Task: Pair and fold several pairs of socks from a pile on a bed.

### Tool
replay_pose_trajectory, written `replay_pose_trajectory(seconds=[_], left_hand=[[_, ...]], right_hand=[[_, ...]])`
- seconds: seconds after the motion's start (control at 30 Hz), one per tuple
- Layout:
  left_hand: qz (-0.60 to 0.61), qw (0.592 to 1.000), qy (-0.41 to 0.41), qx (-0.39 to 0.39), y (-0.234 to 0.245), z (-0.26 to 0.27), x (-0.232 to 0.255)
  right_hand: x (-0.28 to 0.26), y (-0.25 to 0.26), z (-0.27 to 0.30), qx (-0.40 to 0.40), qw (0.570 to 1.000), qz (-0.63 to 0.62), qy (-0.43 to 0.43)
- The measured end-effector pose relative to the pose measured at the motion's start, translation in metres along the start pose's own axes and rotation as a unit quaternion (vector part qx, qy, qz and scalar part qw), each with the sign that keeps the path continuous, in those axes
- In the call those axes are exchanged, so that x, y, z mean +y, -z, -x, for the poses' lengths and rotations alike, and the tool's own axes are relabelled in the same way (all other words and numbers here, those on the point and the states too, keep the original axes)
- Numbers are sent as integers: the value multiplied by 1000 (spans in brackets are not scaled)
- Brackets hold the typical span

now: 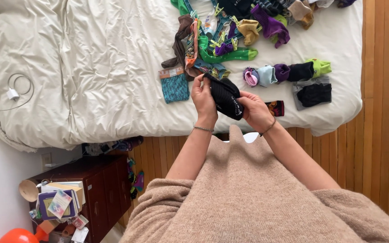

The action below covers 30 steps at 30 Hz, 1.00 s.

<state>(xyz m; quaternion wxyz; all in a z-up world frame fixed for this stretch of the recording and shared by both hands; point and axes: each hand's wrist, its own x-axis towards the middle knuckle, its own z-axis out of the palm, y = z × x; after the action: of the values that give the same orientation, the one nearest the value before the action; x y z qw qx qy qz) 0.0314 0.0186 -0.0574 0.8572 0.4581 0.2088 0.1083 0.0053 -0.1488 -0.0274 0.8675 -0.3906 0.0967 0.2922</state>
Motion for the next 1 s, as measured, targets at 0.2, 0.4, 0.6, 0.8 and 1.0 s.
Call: replay_pose_trajectory(seconds=[0.2, 0.4, 0.6, 0.8, 1.0], left_hand=[[31, 986, 135, -89, -9, 10, -10], [86, 967, 186, -149, 0, 33, 6], [-14, 990, 96, -104, -2, 47, 13], [-86, 977, 67, -183, 1, 56, 5], [-128, 984, 32, -122, -8, 61, 1]], right_hand=[[7, 21, 2, -60, 996, -37, -56], [-46, -68, 33, 44, 982, -43, -178], [19, -1, 16, 27, 993, 82, 81], [20, 21, 23, -32, 998, 2, -48], [38, 11, 25, 69, 996, -12, 52]])
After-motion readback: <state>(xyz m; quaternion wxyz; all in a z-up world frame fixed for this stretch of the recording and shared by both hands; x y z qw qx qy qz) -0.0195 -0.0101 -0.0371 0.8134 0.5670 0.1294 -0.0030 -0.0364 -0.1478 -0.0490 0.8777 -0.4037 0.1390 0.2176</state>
